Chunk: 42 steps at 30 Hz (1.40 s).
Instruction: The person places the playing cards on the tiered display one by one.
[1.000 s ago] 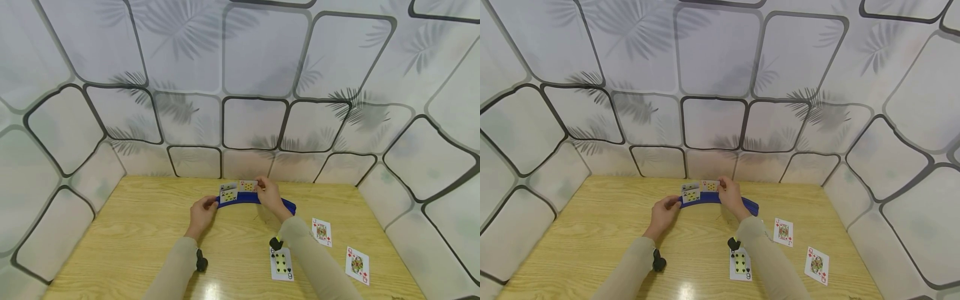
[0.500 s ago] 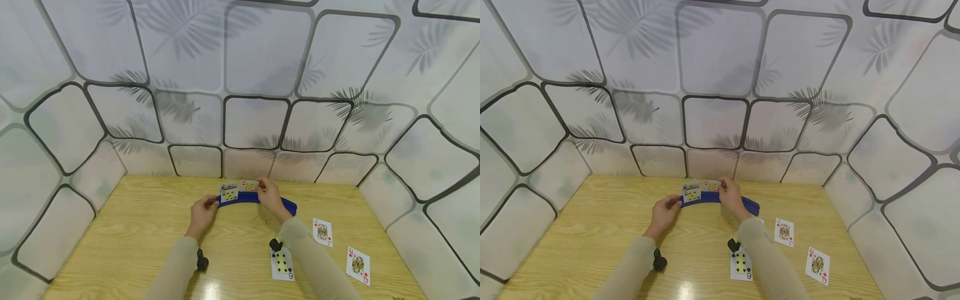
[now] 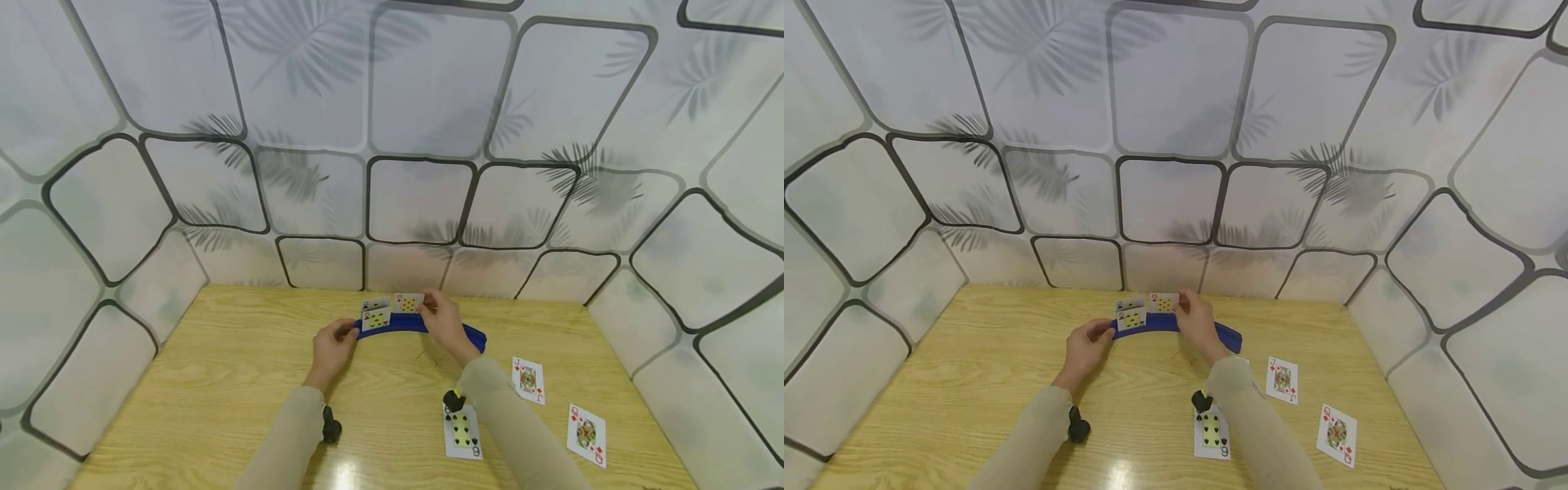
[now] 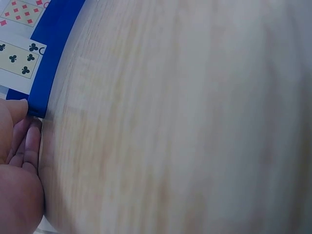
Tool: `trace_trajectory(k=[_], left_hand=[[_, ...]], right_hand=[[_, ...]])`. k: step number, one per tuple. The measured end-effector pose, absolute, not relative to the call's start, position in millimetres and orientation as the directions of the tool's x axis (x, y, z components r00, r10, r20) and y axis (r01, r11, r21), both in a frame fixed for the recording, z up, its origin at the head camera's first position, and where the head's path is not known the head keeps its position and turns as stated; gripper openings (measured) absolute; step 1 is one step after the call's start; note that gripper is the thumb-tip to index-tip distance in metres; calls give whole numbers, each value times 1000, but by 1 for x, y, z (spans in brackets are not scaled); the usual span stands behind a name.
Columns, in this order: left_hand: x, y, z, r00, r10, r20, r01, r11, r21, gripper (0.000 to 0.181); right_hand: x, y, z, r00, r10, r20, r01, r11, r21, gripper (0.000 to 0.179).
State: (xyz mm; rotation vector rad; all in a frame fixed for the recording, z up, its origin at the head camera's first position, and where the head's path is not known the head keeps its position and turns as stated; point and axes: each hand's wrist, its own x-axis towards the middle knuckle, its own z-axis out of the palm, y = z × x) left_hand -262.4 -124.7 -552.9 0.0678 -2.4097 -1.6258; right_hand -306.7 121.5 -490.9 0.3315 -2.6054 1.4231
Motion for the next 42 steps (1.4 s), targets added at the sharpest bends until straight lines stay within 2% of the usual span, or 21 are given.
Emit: trace_trajectory(k=[17,25,34,42], left_hand=[[-264,-127,-555,-972,-169,166,91,380,920,23],[-263,-127,-556,-967,-172,186,105,397,912,22],[-262,-126,-554,-968,-176,181,99,395,913,22],[-263,-124,-555,-970,-165,180,102,393,914,22]], right_hand=[[-289,143,-483,-961,-143,239,-278,552,-786,35],[-265,157,-480,-939,-180,294,-343,575,-743,37],[-236,176,-488,-943,-187,276,-332,594,-733,39],[-206,199,-497,-948,-169,268,-311,665,-679,41]])
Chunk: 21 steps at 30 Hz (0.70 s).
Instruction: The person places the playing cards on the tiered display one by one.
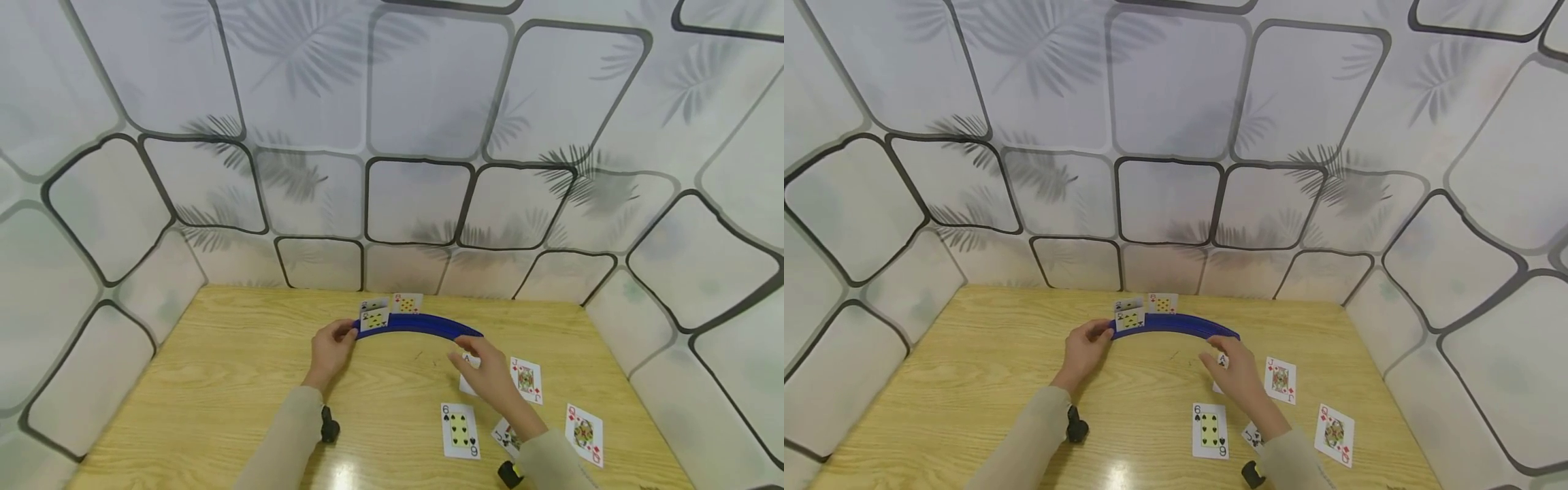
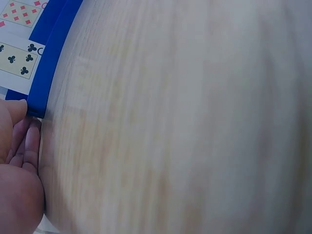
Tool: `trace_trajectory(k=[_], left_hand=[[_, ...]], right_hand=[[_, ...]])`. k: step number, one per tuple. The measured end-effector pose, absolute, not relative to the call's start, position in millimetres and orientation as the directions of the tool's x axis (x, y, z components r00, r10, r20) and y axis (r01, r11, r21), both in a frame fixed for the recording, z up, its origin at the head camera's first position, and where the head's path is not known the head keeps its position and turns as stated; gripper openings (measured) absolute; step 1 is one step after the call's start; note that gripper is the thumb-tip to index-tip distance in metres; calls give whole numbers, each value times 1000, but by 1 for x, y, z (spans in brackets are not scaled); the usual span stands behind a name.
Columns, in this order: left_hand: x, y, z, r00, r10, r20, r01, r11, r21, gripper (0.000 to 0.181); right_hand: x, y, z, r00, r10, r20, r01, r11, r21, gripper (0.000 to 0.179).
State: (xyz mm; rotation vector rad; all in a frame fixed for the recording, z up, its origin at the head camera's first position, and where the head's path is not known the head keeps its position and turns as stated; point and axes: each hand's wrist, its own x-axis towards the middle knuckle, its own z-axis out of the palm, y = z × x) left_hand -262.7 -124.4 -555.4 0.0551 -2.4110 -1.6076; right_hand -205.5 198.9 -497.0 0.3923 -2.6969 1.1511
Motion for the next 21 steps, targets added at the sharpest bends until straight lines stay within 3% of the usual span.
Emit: trace_trajectory(k=[5,14,21], left_hand=[[-263,-124,-555,-968,-161,191,112,404,908,23],[-263,-125,-556,-965,-169,201,116,413,903,22],[-262,-125,-556,-968,-164,189,109,405,908,23]], right_hand=[[-190,210,-503,-951,-166,261,-300,700,-648,42],[-162,216,-512,-978,-156,140,-209,703,-680,47],[-147,218,-519,-972,-199,128,-234,748,-621,49]])
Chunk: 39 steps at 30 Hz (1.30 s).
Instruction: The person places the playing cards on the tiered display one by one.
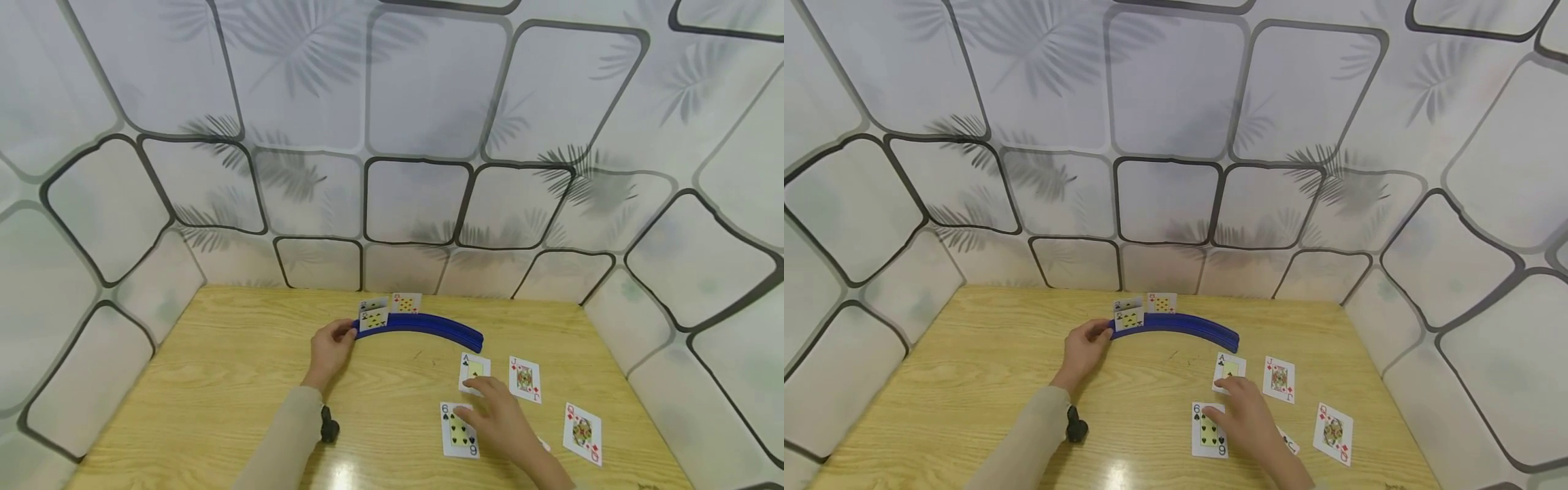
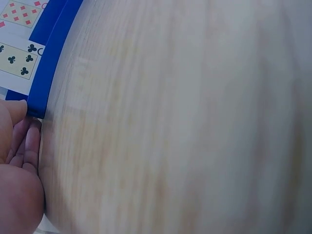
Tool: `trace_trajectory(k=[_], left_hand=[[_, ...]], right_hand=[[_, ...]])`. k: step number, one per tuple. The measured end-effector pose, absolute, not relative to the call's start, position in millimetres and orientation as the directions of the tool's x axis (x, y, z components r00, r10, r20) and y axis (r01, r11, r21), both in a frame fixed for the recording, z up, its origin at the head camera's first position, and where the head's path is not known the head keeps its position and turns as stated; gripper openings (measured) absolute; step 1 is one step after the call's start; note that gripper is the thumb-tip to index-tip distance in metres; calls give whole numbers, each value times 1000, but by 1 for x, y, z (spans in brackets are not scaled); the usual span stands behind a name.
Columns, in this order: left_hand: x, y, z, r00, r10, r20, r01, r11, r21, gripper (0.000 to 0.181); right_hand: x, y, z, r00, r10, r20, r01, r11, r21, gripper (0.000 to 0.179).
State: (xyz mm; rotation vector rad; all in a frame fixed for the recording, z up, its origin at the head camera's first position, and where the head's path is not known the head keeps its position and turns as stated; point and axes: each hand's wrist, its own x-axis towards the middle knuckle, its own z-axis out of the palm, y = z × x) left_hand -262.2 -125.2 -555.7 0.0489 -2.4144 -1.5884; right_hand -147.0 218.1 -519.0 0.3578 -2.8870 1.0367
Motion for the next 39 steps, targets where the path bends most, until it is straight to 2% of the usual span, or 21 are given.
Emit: trace_trajectory(k=[11,19,28,39], left_hand=[[-261,-124,-554,-968,-170,185,103,403,909,23],[-261,-124,-555,-967,-167,194,112,404,908,23],[-262,-124,-554,-972,-170,164,88,384,919,24],[-262,-125,-554,-972,-167,168,88,403,911,24]], right_hand=[[-128,226,-526,-970,-214,113,-241,805,-542,64],[-122,230,-530,-979,-201,39,-193,835,-515,73],[-121,228,-532,-974,-217,63,-222,870,-439,72],[-122,226,-531,-976,-210,51,-210,869,-449,70]])
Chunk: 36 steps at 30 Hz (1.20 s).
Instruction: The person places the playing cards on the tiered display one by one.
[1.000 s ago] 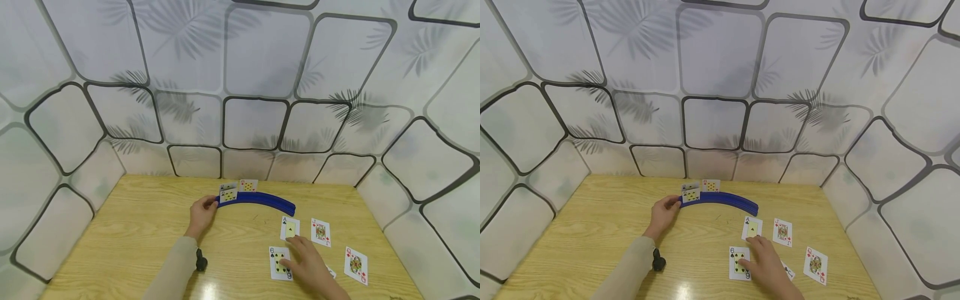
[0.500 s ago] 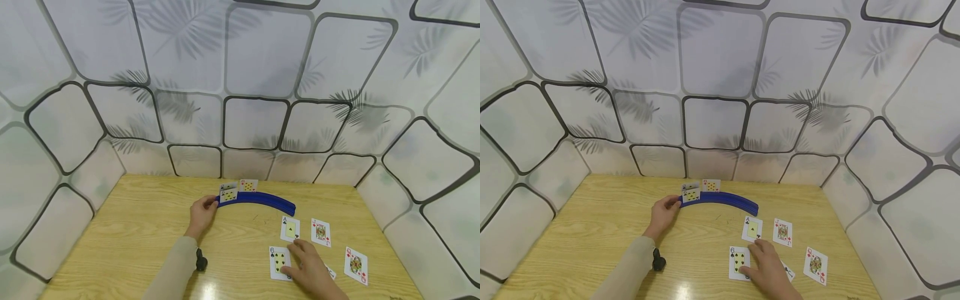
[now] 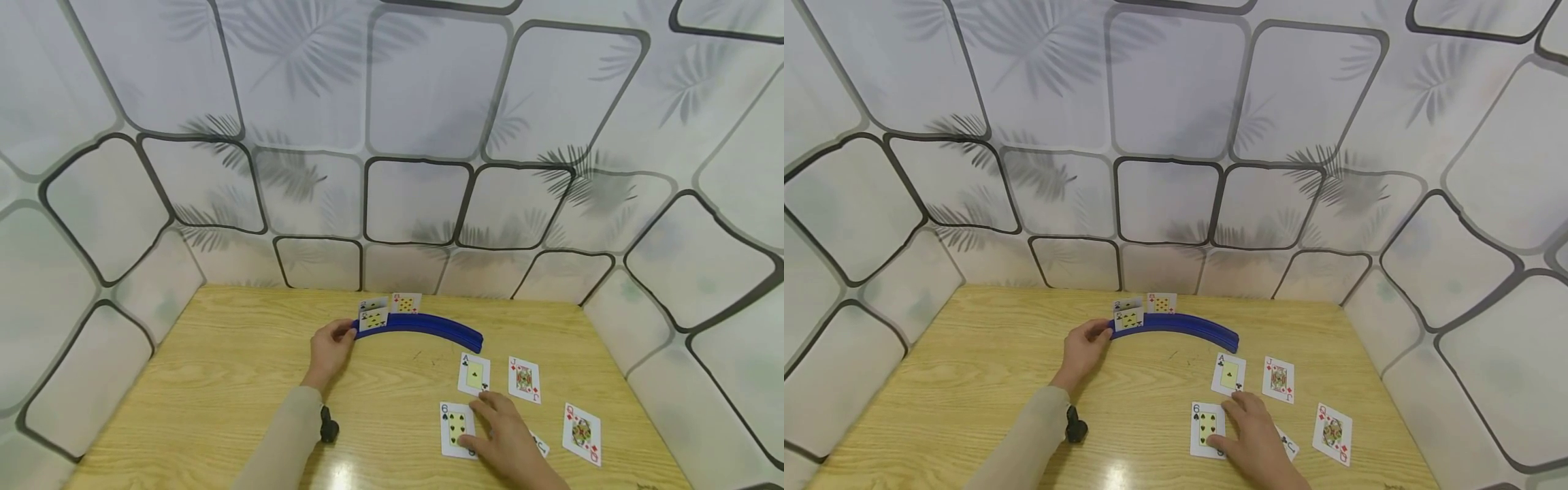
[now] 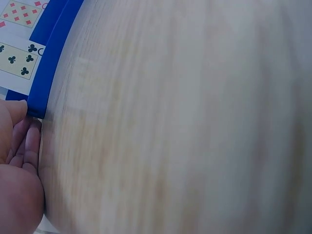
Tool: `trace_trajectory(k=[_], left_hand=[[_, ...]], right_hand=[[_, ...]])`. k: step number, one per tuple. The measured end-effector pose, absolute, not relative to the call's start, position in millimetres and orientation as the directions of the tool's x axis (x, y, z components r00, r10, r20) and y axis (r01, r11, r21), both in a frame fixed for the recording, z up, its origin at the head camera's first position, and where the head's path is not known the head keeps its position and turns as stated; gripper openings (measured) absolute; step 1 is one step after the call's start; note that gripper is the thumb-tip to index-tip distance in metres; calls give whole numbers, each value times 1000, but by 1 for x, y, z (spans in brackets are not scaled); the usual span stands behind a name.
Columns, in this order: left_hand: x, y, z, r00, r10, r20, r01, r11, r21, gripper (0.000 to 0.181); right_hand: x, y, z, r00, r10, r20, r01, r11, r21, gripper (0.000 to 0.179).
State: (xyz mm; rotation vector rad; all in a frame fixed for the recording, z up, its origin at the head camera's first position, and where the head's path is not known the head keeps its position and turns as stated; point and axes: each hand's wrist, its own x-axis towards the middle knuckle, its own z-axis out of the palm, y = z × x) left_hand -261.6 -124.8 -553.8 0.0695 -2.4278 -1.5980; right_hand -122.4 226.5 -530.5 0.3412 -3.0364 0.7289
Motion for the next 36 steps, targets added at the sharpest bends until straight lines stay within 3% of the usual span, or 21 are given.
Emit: trace_trajectory(k=[36], left_hand=[[-261,-125,-553,-973,-162,163,88,391,916,26]], right_hand=[[-128,223,-528,-989,-151,10,-135,853,-504,56]])
